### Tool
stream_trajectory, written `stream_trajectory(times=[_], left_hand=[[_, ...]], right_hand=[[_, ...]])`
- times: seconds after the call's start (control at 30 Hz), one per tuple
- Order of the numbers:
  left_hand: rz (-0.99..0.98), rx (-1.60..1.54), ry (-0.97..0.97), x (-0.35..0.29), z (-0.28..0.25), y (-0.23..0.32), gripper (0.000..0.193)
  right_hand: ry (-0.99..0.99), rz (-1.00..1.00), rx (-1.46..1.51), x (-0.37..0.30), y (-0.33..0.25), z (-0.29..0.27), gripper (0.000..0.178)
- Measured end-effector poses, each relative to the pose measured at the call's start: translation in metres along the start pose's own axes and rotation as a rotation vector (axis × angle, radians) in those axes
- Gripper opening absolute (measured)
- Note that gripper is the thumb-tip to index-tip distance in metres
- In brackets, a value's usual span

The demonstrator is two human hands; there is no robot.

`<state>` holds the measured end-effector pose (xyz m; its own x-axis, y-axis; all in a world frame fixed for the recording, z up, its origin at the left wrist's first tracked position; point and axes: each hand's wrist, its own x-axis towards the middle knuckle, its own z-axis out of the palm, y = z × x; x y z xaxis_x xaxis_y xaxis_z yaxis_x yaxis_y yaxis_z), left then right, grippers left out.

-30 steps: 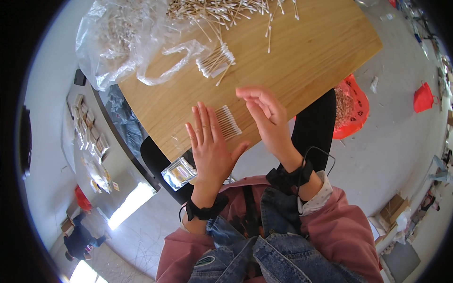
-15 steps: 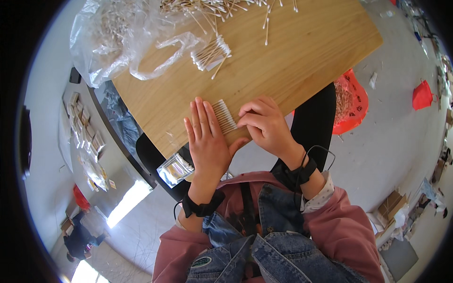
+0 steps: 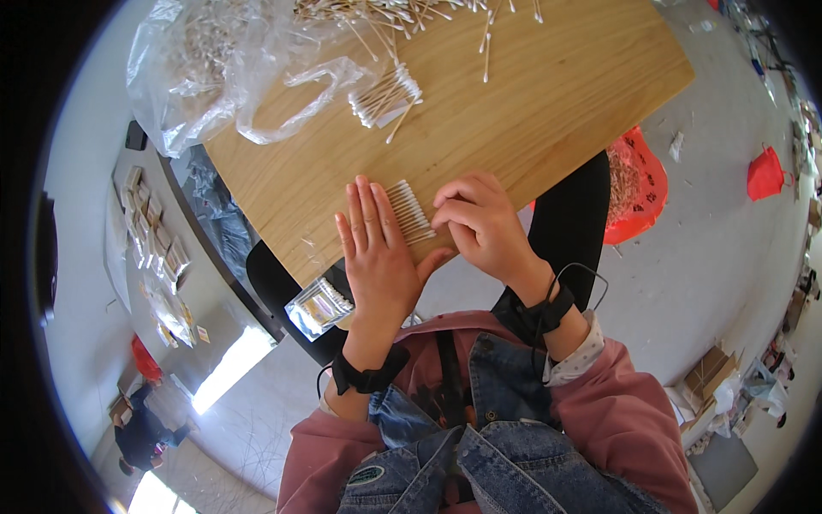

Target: Manually align and pack cotton swabs into a small plastic container.

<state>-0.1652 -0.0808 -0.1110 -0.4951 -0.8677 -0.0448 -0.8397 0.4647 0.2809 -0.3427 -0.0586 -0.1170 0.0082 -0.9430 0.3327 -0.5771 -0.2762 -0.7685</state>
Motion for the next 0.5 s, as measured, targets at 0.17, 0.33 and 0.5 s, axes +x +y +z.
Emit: stream_trajectory(times=[0.17,0.33,0.5], left_hand=[[0.008,-0.006,0.005,-0.0002,-0.0005,0.0,0.12],[0.011,-0.035,0.013,-0.0007,-0.0002,-0.0006,0.121],[0.012,-0.04,0.012,-0.0009,-0.0011,-0.0001,0.12]], right_hand=[[0.054,0.013,-0.023,0.0056,-0.0031,0.0039,0.015],[0.024,0.016,-0.022,0.0054,-0.0017,0.0039,0.016],[0.071,0.04,-0.023,0.0112,-0.0033,0.0076,0.016]])
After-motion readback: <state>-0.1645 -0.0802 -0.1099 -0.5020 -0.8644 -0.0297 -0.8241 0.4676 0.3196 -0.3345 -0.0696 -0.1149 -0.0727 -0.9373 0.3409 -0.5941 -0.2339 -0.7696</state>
